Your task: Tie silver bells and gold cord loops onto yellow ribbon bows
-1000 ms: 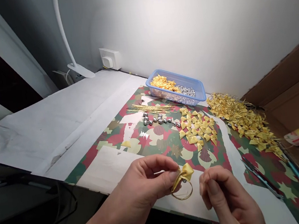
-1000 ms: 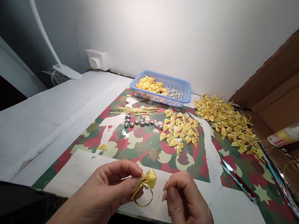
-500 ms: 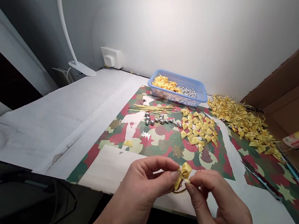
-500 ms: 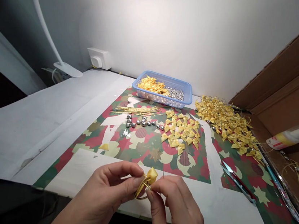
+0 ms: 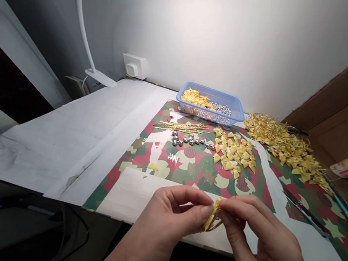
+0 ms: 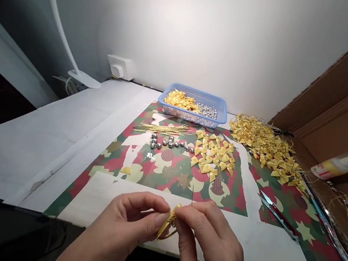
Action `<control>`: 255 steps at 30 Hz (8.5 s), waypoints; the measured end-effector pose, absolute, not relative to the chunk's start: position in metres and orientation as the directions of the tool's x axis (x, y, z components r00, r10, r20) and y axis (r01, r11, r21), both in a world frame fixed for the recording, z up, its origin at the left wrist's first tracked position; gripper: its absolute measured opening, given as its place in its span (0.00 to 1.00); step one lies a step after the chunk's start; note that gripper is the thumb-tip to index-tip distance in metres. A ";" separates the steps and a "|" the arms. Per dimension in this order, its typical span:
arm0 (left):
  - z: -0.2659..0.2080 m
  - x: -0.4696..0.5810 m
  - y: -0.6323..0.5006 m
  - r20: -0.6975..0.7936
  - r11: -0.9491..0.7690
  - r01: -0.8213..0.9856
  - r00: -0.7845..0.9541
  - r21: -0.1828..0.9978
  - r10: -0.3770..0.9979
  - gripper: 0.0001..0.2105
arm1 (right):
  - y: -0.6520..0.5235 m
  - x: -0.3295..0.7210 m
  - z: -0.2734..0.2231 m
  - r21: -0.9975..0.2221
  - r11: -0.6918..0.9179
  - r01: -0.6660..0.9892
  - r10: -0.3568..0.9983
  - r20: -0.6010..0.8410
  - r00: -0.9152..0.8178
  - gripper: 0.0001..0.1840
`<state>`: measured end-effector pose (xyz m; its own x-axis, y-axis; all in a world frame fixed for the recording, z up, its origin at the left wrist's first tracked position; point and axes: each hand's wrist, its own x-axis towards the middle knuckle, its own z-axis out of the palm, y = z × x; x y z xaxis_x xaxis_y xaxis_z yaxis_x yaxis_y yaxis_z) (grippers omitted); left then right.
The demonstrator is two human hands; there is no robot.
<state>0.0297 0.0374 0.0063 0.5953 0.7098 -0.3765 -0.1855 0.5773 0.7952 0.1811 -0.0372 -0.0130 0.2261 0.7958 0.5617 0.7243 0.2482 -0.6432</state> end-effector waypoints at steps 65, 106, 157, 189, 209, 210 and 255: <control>0.005 0.026 0.029 0.137 -0.172 0.144 0.228 0.975 0.964 0.04 | -0.024 0.206 -0.018 -0.961 0.251 -0.116 0.865 0.169 0.472 0.04; 0.017 0.006 0.033 -0.383 0.475 0.024 0.628 0.880 0.678 0.10 | -0.030 0.182 -0.038 -0.732 0.607 0.309 0.722 0.670 0.171 0.28; 0.021 0.006 0.032 -0.398 0.202 0.359 0.644 0.911 0.653 0.11 | -0.033 0.206 -0.023 -0.932 0.240 0.272 0.968 0.208 -0.142 0.04; 0.019 0.005 0.030 -0.219 -0.252 0.518 0.684 0.817 0.696 0.08 | -0.028 0.203 -0.009 -0.693 0.495 0.524 0.868 0.424 -0.259 0.11; 0.016 0.010 0.033 -0.296 -0.014 0.433 0.640 0.901 0.709 0.11 | -0.039 0.205 -0.034 -0.915 0.245 0.320 0.969 0.222 -0.107 0.05; 0.016 0.010 0.033 -0.299 -0.017 0.442 0.634 0.897 0.713 0.12 | -0.039 0.206 -0.033 -0.911 0.254 0.326 0.967 0.231 -0.108 0.05; -0.004 0.031 0.067 -0.007 -0.341 0.606 0.496 0.719 0.868 0.12 | -0.039 0.216 -0.032 -0.981 0.146 -0.127 0.972 0.118 0.205 0.06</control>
